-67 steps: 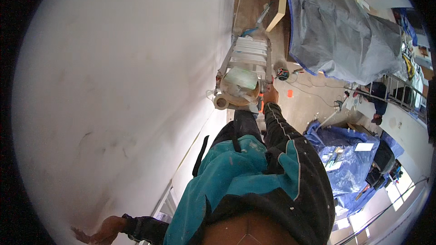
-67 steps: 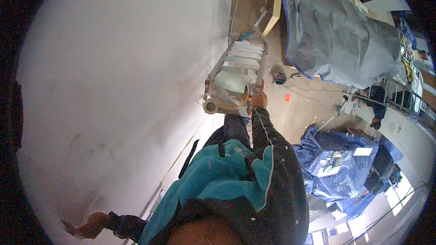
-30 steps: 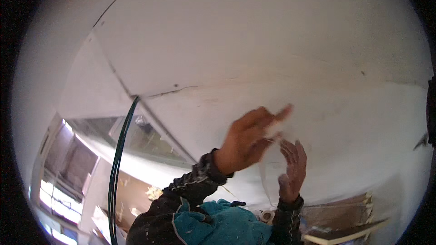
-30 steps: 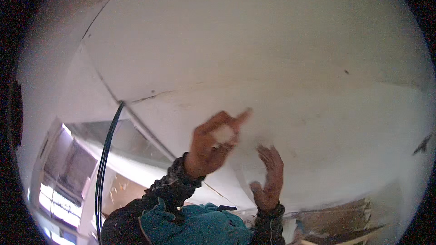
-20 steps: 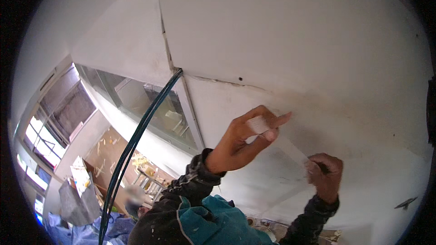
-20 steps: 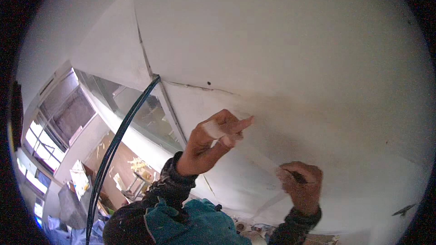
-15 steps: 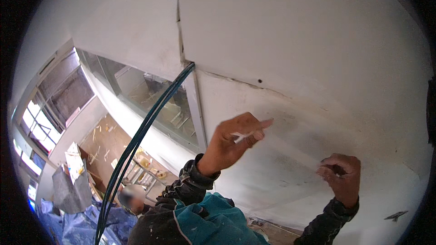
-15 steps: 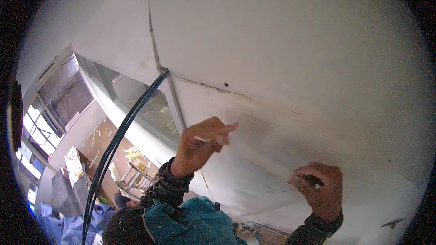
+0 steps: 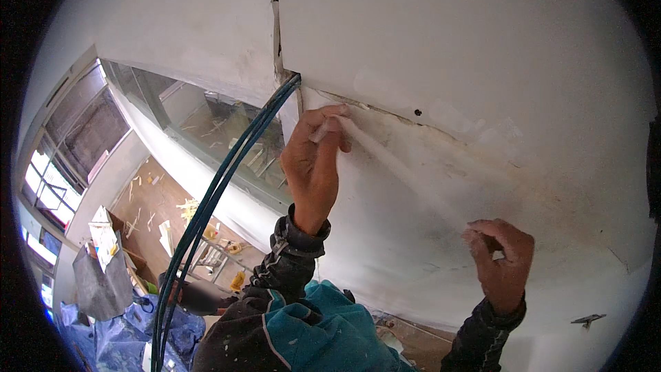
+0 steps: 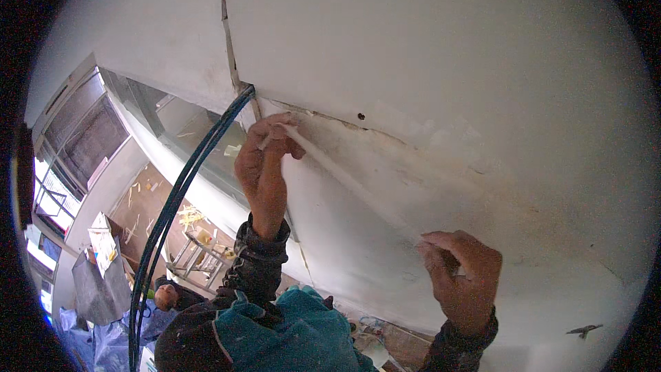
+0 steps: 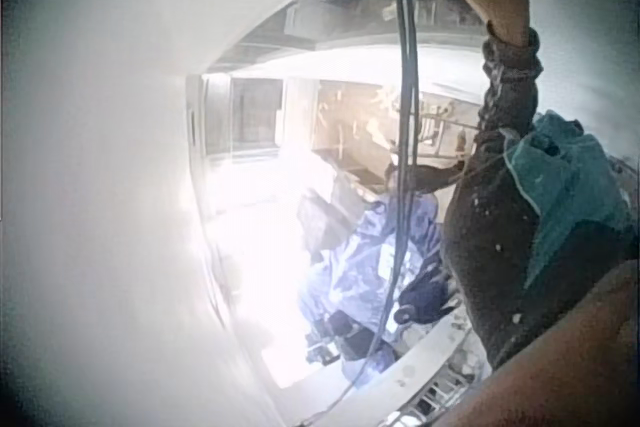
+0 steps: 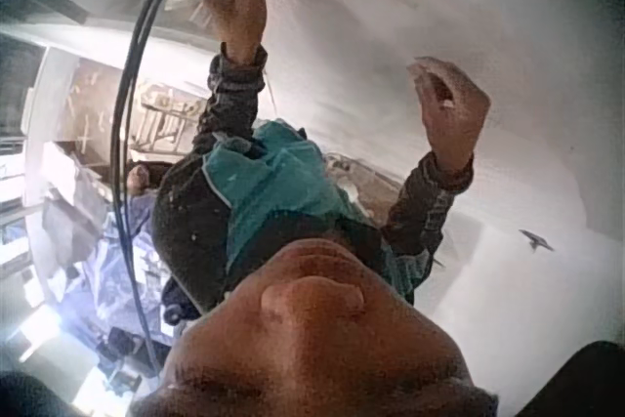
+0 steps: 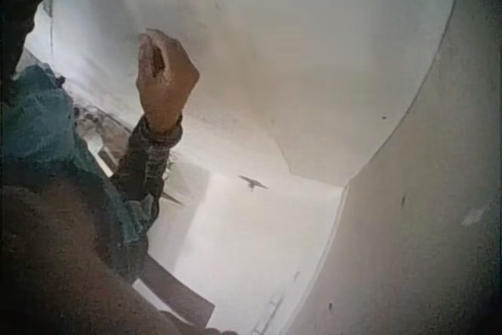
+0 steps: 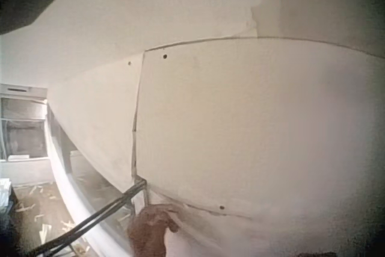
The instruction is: The person applies joint tape along a wall seam by hand, scoops plaster from a bowl onto a flexible spreader, and then applies and smooths the plaster onto the wall and corner using the spreader.
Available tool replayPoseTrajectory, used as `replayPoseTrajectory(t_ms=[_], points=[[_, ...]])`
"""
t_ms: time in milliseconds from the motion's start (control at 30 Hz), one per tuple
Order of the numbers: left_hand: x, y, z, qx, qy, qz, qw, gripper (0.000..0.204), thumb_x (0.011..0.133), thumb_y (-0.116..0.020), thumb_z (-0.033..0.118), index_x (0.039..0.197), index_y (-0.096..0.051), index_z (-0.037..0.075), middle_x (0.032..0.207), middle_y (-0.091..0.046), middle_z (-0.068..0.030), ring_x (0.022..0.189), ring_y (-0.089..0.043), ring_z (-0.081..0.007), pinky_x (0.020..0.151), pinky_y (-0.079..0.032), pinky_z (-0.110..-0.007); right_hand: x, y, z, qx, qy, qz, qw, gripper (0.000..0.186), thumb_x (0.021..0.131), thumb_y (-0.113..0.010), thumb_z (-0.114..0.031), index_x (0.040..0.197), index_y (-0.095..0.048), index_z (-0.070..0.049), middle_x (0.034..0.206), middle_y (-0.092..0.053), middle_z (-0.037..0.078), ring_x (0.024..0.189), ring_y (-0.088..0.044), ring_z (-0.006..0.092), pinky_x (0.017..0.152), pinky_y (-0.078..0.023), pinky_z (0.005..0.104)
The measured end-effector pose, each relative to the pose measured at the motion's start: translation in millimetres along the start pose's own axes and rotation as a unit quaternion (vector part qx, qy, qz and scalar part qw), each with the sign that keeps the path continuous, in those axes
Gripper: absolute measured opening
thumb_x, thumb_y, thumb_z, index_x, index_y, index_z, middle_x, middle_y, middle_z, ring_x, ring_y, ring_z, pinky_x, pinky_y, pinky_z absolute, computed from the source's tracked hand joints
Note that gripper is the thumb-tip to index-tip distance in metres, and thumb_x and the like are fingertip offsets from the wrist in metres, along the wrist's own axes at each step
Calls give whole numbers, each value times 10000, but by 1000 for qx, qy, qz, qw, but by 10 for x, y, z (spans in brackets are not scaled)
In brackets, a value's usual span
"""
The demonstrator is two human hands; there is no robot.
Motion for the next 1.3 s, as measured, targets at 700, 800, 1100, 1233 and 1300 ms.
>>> replayPoseTrajectory(t_ms=[700, 800, 1100, 1233, 1300], points=[[-213, -450, 312, 378, -441, -191, 791, 172, 908, -542, 55, 1004, -683, 84, 1190, -710, -171, 1154, -642, -369, 994, -469, -502, -410, -717, 242, 146, 6, -70, 987, 75, 866, -756, -75, 933, -733, -49, 790, -710, 108, 638, -665, 195, 594, -519, 310], [-117, 75, 383, 284, -387, -101, 871, 497, 1081, -339, 398, 944, -634, 22, 984, -722, -167, 1025, -672, -345, 931, -513, -488, -661, -991, 384, 209, -2, -96, 973, 92, 900, -733, -108, 945, -718, -30, 859, -722, 124, 756, -701, 231, 683, -552, 345], [-129, -63, 217, 231, -109, -77, 964, 354, 1024, -554, 293, 1006, -695, -31, 949, -683, -112, 849, -616, -188, 871, -494, -343, -980, -784, 907, 252, -156, -25, 955, 87, 916, -708, -79, 972, -706, -12, 893, -718, 100, 758, -675, 185, 679, -539, 314], [-78, -115, 73, 140, -86, -38, 986, 192, 995, -640, 166, 1019, -702, -15, 786, -634, -40, 698, -550, -97, 648, -449, -264, -876, -10, 960, 117, -93, 106, 983, 73, 824, -763, -24, 876, -713, -35, 756, -658, 57, 637, -573, 117, 556, -436, 263], [-53, -179, 15, 101, -73, 2, 992, 177, 992, -655, 168, 990, -699, -4, 763, -626, -32, 657, -536, -85, 578, -421, -240, -733, 326, 783, 64, -69, 165, 982, 99, 796, -774, -6, 857, -706, -41, 739, -651, 48, 618, -552, 109, 537, -411, 257]])
Point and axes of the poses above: each hand's wrist, its own x-axis towards the middle knuckle, its own y-axis out of the back of the hand, z = x × y, the point moved 9 cm from there along x, towards the middle knuckle
